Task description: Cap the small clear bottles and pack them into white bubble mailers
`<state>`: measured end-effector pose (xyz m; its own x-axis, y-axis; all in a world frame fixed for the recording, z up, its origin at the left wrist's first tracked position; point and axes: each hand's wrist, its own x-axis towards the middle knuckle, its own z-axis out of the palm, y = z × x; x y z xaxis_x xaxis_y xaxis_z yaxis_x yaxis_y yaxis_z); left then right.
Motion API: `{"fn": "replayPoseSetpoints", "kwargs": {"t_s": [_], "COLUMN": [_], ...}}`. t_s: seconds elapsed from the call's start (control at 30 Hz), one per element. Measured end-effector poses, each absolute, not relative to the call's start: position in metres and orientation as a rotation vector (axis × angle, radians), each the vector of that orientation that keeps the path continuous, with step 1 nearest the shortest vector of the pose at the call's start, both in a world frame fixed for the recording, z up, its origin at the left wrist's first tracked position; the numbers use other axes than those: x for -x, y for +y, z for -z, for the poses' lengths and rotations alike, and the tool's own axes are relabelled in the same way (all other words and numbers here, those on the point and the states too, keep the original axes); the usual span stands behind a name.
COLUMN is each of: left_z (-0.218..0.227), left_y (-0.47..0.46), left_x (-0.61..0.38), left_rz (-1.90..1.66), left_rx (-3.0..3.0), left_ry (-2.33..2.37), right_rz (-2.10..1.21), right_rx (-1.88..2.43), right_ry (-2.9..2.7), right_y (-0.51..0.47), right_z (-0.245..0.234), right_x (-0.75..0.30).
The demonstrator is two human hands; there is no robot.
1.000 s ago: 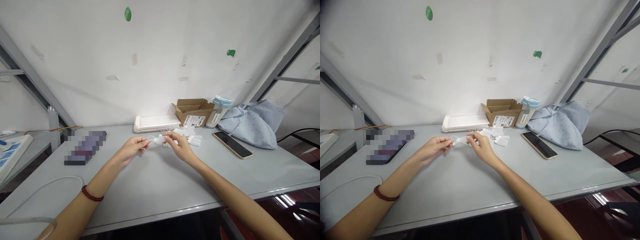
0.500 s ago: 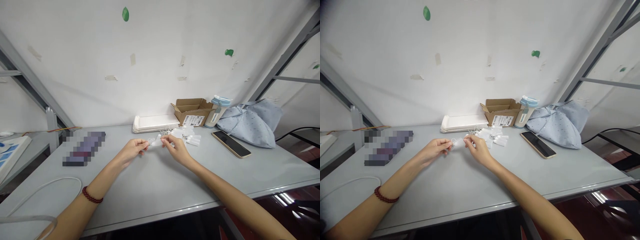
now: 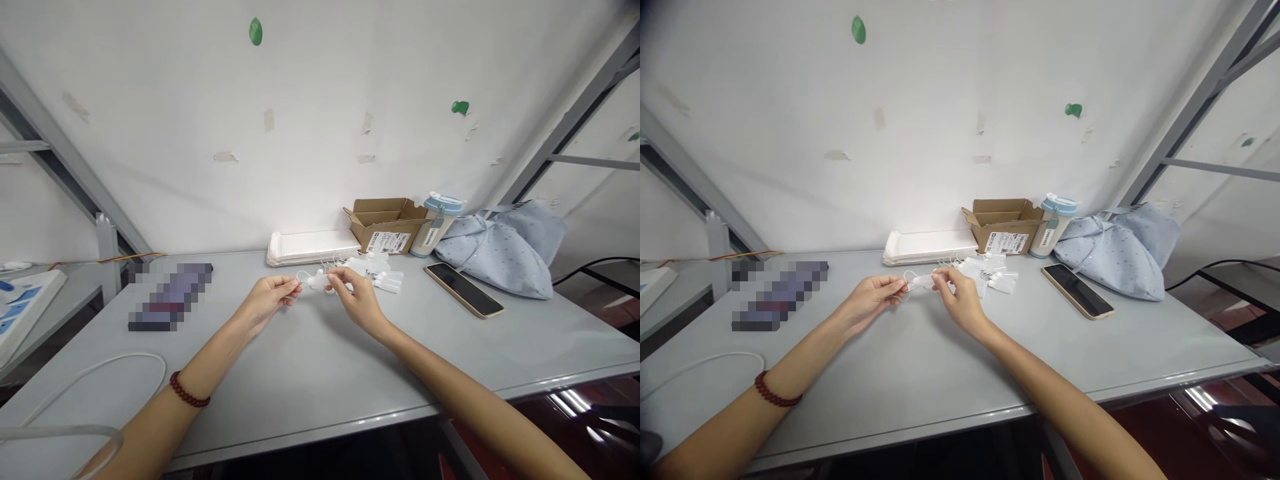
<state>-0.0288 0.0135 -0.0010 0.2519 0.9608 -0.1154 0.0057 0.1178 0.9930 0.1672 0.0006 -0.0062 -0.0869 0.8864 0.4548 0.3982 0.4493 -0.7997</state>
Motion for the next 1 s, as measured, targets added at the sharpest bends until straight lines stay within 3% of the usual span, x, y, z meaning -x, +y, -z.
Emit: {"fn": "replayPoseSetpoints", "kwargs": {"t_s": [1.0], "left_z": [0.0034], "left_y": [0.0075], "left_x": [0.0225], "left_rz": [-0.867], "left_rx": [-1.414], "left_ry": [1.146], "right_rz": [-0.598], "right_rx": [1.113], "right_ry": [-1.794], "right_y": [-0.0026], "right_z": [0.0046], "right_x": [-0.1706]}}
